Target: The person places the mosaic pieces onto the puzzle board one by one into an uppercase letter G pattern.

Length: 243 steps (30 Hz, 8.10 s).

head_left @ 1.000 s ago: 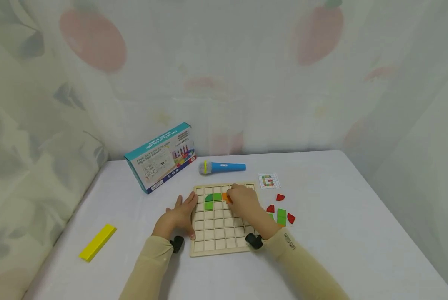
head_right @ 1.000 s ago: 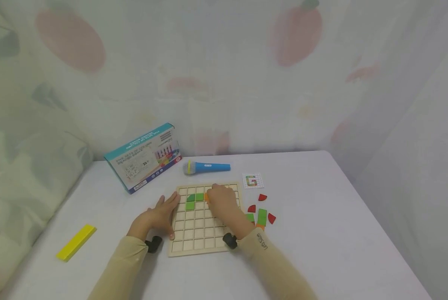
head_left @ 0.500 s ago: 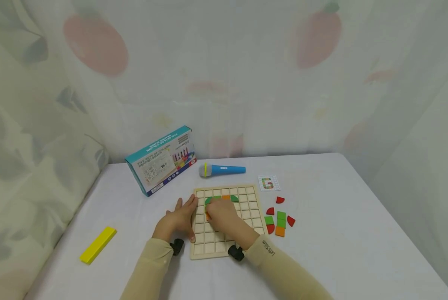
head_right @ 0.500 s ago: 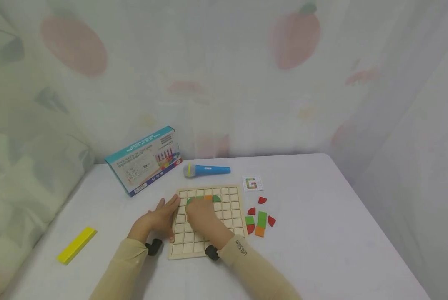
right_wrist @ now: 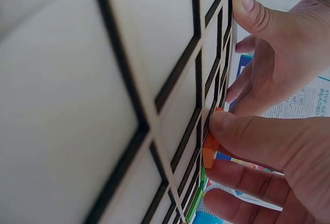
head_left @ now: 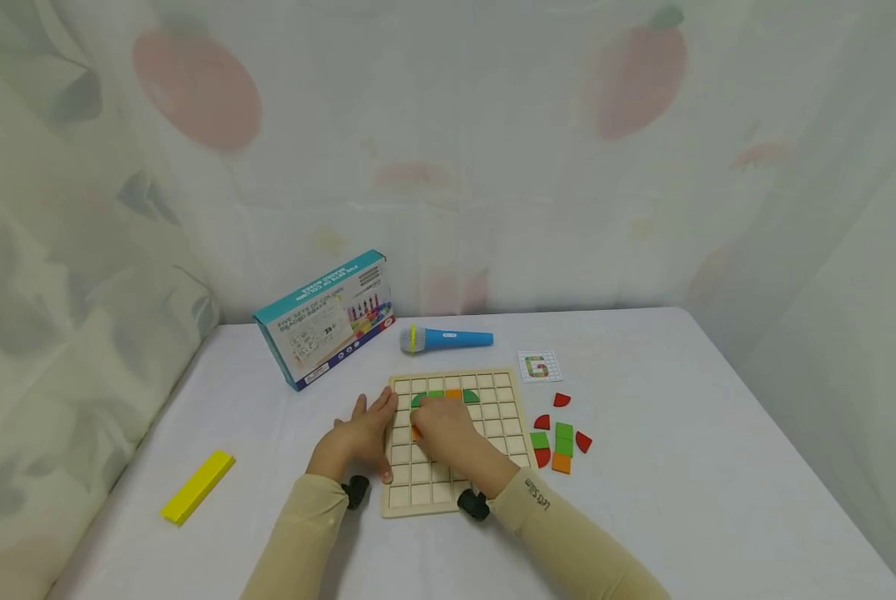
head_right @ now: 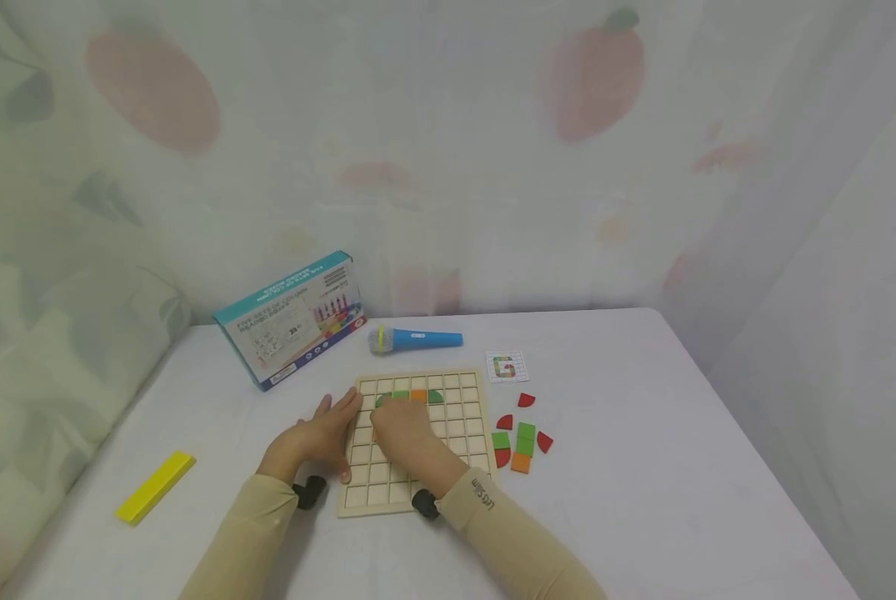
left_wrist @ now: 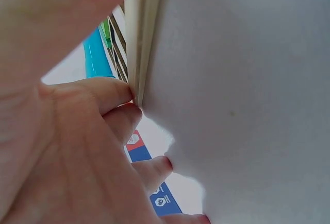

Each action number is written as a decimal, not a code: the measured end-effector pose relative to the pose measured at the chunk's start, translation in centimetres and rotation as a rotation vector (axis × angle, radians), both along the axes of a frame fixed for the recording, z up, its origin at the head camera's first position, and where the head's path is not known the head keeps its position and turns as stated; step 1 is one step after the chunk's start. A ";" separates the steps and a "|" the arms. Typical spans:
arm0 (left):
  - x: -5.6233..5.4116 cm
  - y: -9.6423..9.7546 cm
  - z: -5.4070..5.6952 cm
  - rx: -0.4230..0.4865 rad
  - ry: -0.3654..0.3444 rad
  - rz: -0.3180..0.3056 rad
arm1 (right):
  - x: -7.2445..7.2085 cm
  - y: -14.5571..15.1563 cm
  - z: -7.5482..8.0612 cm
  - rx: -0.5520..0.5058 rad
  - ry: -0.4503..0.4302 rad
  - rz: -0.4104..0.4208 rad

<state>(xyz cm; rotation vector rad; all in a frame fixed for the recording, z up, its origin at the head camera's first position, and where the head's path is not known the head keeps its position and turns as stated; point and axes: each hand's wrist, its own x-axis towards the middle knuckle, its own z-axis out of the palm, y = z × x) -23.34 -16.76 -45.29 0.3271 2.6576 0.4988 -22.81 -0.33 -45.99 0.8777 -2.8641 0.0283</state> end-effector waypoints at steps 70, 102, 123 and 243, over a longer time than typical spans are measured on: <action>-0.8 -0.1 -0.3 0.003 -0.031 0.012 | 0.9 20.5 -0.5 -0.137 -0.229 -0.404; -0.5 0.0 -0.1 0.000 -0.062 0.044 | 1.5 4.5 1.1 -0.068 -0.068 0.055; -0.7 -0.1 0.0 0.011 -0.045 0.012 | 1.7 1.4 0.4 0.017 -0.118 0.069; -0.9 -0.2 -0.1 -0.009 -0.064 0.028 | 4.3 10.1 3.0 -0.225 -0.125 -0.039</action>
